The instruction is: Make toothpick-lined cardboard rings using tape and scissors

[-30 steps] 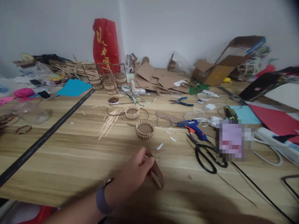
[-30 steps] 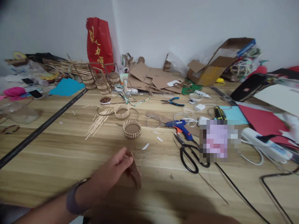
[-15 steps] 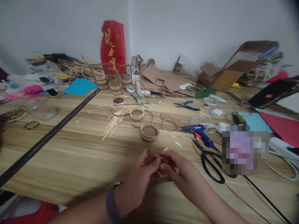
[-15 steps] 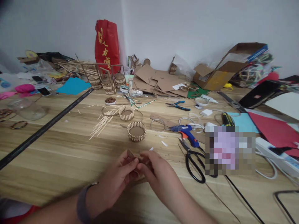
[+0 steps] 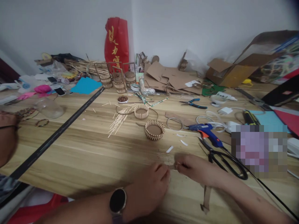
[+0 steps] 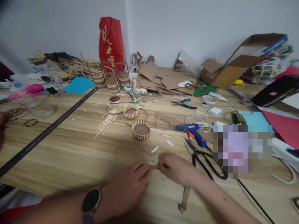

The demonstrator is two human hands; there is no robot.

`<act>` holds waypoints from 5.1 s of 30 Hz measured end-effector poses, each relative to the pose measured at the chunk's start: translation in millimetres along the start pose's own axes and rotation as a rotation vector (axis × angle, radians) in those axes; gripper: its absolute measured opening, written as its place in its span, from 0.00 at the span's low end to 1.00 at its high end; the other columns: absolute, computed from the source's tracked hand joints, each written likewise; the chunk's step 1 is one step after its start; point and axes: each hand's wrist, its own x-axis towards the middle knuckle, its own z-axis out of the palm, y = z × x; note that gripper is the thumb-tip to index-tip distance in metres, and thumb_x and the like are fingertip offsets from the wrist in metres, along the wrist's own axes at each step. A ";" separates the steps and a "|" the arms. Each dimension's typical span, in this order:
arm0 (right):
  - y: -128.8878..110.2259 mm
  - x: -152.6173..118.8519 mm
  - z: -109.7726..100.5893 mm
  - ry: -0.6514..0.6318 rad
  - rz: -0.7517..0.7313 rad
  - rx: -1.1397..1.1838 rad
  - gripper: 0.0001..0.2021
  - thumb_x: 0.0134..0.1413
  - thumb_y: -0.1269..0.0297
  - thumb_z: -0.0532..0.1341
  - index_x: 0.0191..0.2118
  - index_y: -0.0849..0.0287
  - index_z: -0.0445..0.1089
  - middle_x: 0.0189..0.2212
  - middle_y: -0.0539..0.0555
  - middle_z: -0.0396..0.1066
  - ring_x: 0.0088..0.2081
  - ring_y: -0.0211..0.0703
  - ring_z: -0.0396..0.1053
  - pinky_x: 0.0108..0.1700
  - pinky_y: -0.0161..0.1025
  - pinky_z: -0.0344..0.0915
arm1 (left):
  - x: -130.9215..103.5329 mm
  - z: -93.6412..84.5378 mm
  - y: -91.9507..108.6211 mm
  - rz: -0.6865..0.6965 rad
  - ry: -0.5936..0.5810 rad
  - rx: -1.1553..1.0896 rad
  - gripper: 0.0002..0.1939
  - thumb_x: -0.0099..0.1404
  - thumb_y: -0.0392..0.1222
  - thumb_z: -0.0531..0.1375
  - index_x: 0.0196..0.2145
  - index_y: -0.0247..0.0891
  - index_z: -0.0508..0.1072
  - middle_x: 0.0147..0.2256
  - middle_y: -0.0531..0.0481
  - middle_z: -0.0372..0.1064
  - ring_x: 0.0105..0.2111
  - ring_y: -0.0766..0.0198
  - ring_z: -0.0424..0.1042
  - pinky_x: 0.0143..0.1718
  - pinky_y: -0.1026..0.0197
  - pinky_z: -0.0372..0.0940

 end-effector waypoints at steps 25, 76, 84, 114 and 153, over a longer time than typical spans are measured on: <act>-4.9 -25.4 12.0 0.608 -0.318 -0.291 0.12 0.68 0.64 0.48 0.32 0.56 0.63 0.25 0.52 0.72 0.26 0.43 0.70 0.29 0.37 0.60 | 4.3 -8.1 0.0 0.020 -0.110 0.121 0.07 0.69 0.31 0.53 0.43 0.30 0.69 0.44 0.38 0.72 0.43 0.55 0.72 0.40 0.56 0.68; -11.9 24.4 -5.4 -0.115 -0.041 0.313 0.08 0.48 0.61 0.54 0.23 0.56 0.63 0.19 0.48 0.63 0.23 0.38 0.59 0.27 0.35 0.56 | -18.6 20.3 21.4 -0.126 0.048 0.228 0.13 0.73 0.36 0.47 0.47 0.30 0.68 0.54 0.35 0.69 0.56 0.51 0.68 0.54 0.54 0.62; -6.2 28.6 -10.2 -0.217 -0.020 0.317 0.09 0.47 0.59 0.56 0.24 0.57 0.65 0.18 0.47 0.62 0.23 0.38 0.58 0.27 0.35 0.54 | -21.8 18.5 25.3 -0.130 0.068 0.292 0.13 0.72 0.36 0.47 0.46 0.31 0.68 0.55 0.36 0.69 0.55 0.50 0.69 0.55 0.54 0.62; -20.3 36.4 -13.4 -0.256 0.090 0.097 0.09 0.55 0.69 0.57 0.27 0.61 0.73 0.20 0.50 0.69 0.26 0.39 0.65 0.27 0.33 0.56 | -25.1 14.1 20.6 -0.126 0.094 0.308 0.10 0.70 0.36 0.51 0.44 0.30 0.68 0.54 0.30 0.69 0.54 0.47 0.70 0.50 0.56 0.67; -31.4 3.9 -20.5 -0.015 -0.001 -0.019 0.09 0.54 0.70 0.55 0.29 0.58 0.72 0.25 0.50 0.72 0.26 0.38 0.64 0.28 0.33 0.55 | 32.3 -31.3 -32.9 -0.430 -0.114 -0.706 0.10 0.63 0.37 0.55 0.30 0.36 0.76 0.25 0.52 0.72 0.25 0.66 0.67 0.24 0.66 0.52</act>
